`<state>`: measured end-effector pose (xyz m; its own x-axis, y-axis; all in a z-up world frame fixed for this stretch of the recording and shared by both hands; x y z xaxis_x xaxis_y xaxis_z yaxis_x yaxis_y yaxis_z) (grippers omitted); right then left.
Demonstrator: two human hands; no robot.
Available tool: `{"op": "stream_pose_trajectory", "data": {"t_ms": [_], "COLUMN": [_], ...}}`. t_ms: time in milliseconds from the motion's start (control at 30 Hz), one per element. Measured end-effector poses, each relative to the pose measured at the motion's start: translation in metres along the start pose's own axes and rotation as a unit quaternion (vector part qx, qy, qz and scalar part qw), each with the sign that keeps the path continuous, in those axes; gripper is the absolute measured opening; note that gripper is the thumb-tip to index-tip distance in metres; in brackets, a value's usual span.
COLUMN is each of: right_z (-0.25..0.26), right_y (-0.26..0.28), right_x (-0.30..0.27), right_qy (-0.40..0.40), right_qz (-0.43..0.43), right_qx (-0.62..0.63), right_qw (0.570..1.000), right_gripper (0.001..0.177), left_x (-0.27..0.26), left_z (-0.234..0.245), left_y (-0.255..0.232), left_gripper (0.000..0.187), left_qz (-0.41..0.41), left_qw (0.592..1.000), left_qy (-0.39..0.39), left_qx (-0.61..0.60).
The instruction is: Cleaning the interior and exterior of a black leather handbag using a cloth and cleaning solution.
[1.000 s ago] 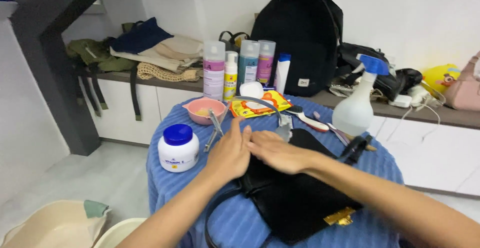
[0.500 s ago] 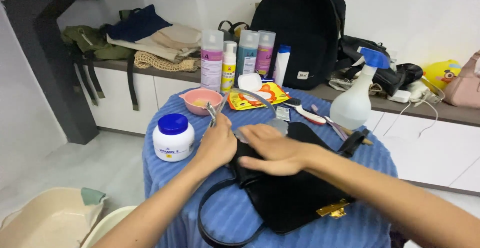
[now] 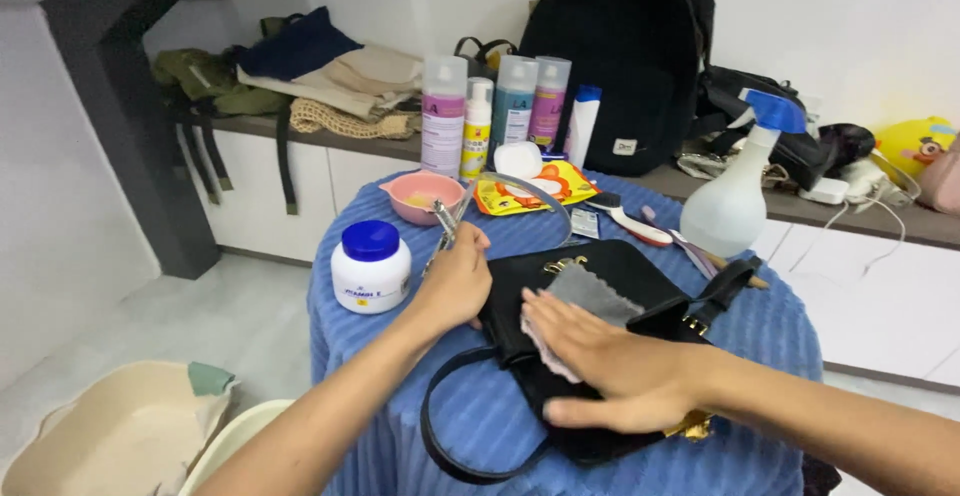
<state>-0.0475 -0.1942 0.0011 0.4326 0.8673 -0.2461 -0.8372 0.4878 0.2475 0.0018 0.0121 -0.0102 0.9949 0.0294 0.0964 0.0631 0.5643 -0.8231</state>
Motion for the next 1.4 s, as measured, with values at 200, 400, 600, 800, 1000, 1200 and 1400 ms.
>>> {"op": "stream_pose_trajectory", "data": {"t_ms": [200,400,600,800,1000,1200,1400], "right_z": [0.022,0.008,0.023,0.009,0.025,0.023,0.048], "right_y": [0.013,0.029,0.027,0.042,0.030,0.024,0.004], "right_x": [0.062,0.006,0.064,0.009,0.058,-0.011,-0.042], "right_qy": [-0.076,0.042,-0.069,0.053,-0.052,0.123,-0.175], "right_qz": [-0.051,-0.039,-0.091,-0.057,-0.065,-0.099,-0.137], "right_qx": [0.042,0.023,0.074,0.058,0.044,0.128,0.234], "right_qw": [0.995,0.998,0.991,0.995,0.996,0.979,0.946], "right_gripper": [0.099,0.092,0.108,0.093,0.115,0.106,0.059], "left_x": [0.058,0.011,0.057,-0.017,-0.012,0.025,-0.012], "left_z": [-0.012,-0.003,-0.010,0.011,0.011,-0.005,0.020], "left_y": [0.046,0.016,0.047,-0.006,-0.007,0.027,-0.016], "left_gripper": [0.030,0.028,0.033,0.032,0.035,0.027,0.027], "left_qz": [-0.074,-0.050,-0.104,-0.061,-0.056,-0.076,-0.102], "left_qw": [0.995,0.999,0.993,0.998,0.997,0.994,0.958], "left_qy": [0.001,-0.005,-0.009,-0.001,0.001,-0.053,-0.043], "left_qx": [0.060,-0.007,0.047,0.034,0.054,0.053,0.265]}}
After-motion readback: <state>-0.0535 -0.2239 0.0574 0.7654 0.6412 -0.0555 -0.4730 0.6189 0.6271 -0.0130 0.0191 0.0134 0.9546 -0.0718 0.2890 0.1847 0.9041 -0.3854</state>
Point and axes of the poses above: each hand's wrist, its own x-axis towards the middle knuckle, its own z-axis out of the back of the hand, y = z × x, the point moved 2 cm from there along x, towards the middle knuckle, and after that the axes turned 2 degrees about x, right-handed, at the moved point
